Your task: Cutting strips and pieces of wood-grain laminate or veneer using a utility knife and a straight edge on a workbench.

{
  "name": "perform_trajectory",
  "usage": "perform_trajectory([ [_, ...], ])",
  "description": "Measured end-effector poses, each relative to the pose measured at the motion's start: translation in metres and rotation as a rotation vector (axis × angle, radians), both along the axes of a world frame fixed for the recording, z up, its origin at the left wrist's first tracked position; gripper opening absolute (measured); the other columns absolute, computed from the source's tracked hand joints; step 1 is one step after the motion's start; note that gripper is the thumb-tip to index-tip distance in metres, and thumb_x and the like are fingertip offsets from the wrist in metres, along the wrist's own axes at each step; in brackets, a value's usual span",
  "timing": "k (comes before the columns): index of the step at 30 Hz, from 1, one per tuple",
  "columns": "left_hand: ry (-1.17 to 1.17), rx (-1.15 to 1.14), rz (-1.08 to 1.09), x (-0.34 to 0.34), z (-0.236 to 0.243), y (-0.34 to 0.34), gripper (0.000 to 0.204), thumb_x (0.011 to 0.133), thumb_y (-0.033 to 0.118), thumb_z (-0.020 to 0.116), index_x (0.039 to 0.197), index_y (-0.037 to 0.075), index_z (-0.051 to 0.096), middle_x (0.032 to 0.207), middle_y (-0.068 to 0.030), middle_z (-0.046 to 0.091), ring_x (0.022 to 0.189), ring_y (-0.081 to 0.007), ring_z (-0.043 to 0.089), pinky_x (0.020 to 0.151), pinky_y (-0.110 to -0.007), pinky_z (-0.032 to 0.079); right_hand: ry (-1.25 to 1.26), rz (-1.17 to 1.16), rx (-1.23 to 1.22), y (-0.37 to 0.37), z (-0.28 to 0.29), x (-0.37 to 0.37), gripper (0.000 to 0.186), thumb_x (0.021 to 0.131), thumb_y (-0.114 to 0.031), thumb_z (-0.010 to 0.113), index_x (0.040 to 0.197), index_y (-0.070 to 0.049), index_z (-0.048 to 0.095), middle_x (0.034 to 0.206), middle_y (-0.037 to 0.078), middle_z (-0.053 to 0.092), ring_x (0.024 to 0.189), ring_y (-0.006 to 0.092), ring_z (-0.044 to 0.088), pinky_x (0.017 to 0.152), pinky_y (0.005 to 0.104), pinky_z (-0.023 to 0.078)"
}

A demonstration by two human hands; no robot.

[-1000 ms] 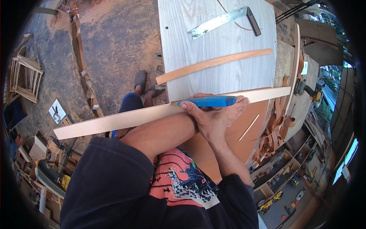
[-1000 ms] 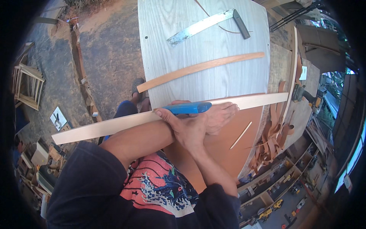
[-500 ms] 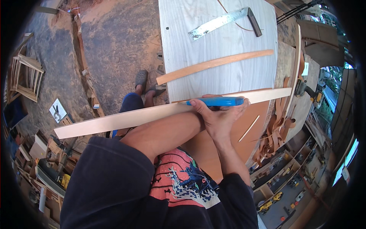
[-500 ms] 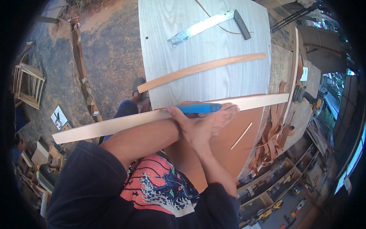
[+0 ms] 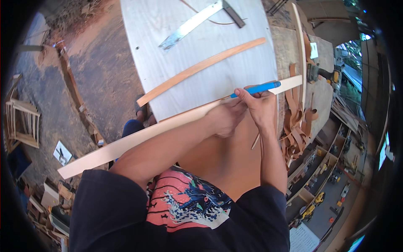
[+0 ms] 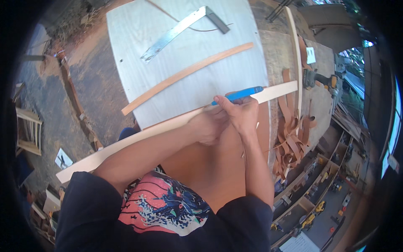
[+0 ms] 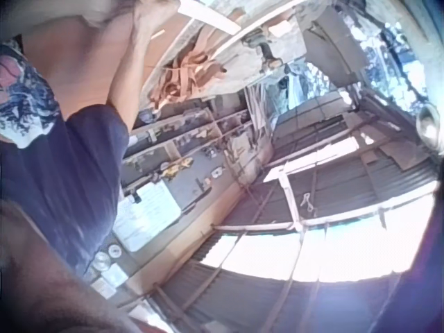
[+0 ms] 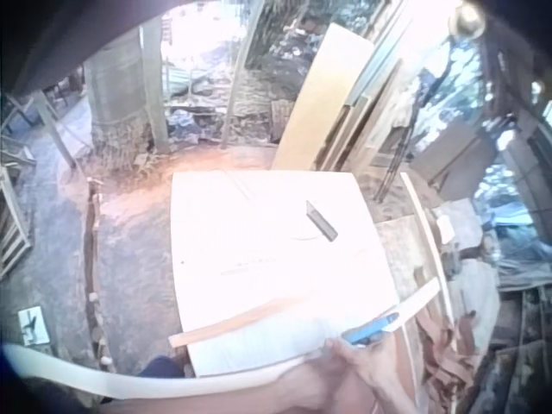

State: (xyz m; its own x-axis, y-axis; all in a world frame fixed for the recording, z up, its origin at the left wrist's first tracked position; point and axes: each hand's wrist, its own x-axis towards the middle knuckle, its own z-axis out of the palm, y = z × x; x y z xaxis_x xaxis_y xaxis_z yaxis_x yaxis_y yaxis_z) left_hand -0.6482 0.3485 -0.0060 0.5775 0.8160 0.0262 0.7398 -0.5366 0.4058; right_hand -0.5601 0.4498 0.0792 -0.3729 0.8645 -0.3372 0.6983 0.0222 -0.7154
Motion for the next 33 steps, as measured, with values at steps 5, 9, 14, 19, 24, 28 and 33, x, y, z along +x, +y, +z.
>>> perform_trajectory([
  [5, -0.087, 0.109, 0.163, 0.005, -0.007, 0.0, 0.078, 0.084, 0.042, 0.063, 0.139, -0.013, 0.055, 0.154, -0.0241, 0.048, 0.149, -0.0365, 0.038, 0.127, -0.048, 0.025, -0.062, -0.028, 0.034, 0.051, 0.004, 0.026, 0.046, 0.076, -0.031, 0.096, 0.093, 0.007, 0.077, 0.082, 0.01, 0.075, 0.076, 0.0163, 0.069, 0.072, 0.0316, 0.056],
  [9, -0.123, 0.14, 0.154, 0.004, -0.009, -0.001, 0.081, 0.085, 0.04, 0.06, 0.144, -0.014, 0.048, 0.157, -0.0259, 0.044, 0.15, -0.0364, 0.038, 0.127, -0.047, 0.025, -0.112, -0.067, 0.021, 0.095, 0.004, 0.05, 0.037, 0.08, -0.026, 0.094, 0.096, 0.004, 0.078, 0.087, 0.008, 0.076, 0.075, 0.0117, 0.066, 0.068, 0.0271, 0.051],
  [14, -0.114, 0.122, 0.18, 0.004, -0.006, 0.001, 0.082, 0.087, 0.042, 0.057, 0.149, -0.011, 0.045, 0.16, -0.0223, 0.043, 0.151, -0.0323, 0.038, 0.127, -0.043, 0.025, -0.11, -0.094, 0.072, 0.149, 0.005, 0.081, 0.039, 0.079, -0.026, 0.095, 0.095, 0.005, 0.077, 0.089, 0.011, 0.077, 0.078, 0.0151, 0.069, 0.073, 0.0304, 0.055],
  [19, -0.192, 0.125, 0.153, 0.003, -0.004, 0.004, 0.083, 0.084, 0.038, 0.061, 0.146, -0.014, 0.043, 0.156, -0.027, 0.044, 0.147, -0.0369, 0.041, 0.125, -0.046, 0.03, -0.066, -0.117, 0.108, 0.191, -0.001, 0.114, 0.047, 0.074, -0.036, 0.096, 0.092, 0.004, 0.078, 0.089, 0.014, 0.077, 0.08, 0.0191, 0.07, 0.075, 0.0346, 0.056],
  [24, -0.19, 0.11, 0.153, 0.004, -0.006, 0.001, 0.082, 0.083, 0.037, 0.063, 0.145, -0.013, 0.045, 0.156, -0.0266, 0.044, 0.148, -0.0369, 0.039, 0.125, -0.047, 0.03, -0.104, -0.133, 0.178, 0.222, 0.0, 0.138, 0.047, 0.073, -0.035, 0.096, 0.092, 0.004, 0.078, 0.09, 0.012, 0.077, 0.081, 0.0179, 0.07, 0.077, 0.0337, 0.055],
  [28, -0.239, 0.087, 0.174, 0.002, -0.007, -0.003, 0.082, 0.082, 0.036, 0.063, 0.145, -0.014, 0.045, 0.157, -0.0273, 0.042, 0.149, -0.0377, 0.037, 0.126, -0.047, 0.028, 0.038, -0.198, 0.285, 0.214, 0.005, 0.122, 0.048, 0.074, -0.033, 0.095, 0.094, 0.006, 0.077, 0.089, 0.012, 0.077, 0.081, 0.0187, 0.07, 0.076, 0.0339, 0.055],
  [33, -0.14, 0.027, 0.141, 0.012, -0.01, 0.002, 0.086, 0.082, 0.028, 0.069, 0.15, -0.014, 0.038, 0.158, -0.0303, 0.041, 0.15, -0.0393, 0.038, 0.126, -0.046, 0.028, 0.323, -0.156, -0.02, 0.042, 0.025, 0.006, 0.033, 0.08, -0.019, 0.091, 0.096, 0.006, 0.076, 0.09, 0.013, 0.077, 0.08, 0.0166, 0.069, 0.075, 0.0314, 0.055],
])
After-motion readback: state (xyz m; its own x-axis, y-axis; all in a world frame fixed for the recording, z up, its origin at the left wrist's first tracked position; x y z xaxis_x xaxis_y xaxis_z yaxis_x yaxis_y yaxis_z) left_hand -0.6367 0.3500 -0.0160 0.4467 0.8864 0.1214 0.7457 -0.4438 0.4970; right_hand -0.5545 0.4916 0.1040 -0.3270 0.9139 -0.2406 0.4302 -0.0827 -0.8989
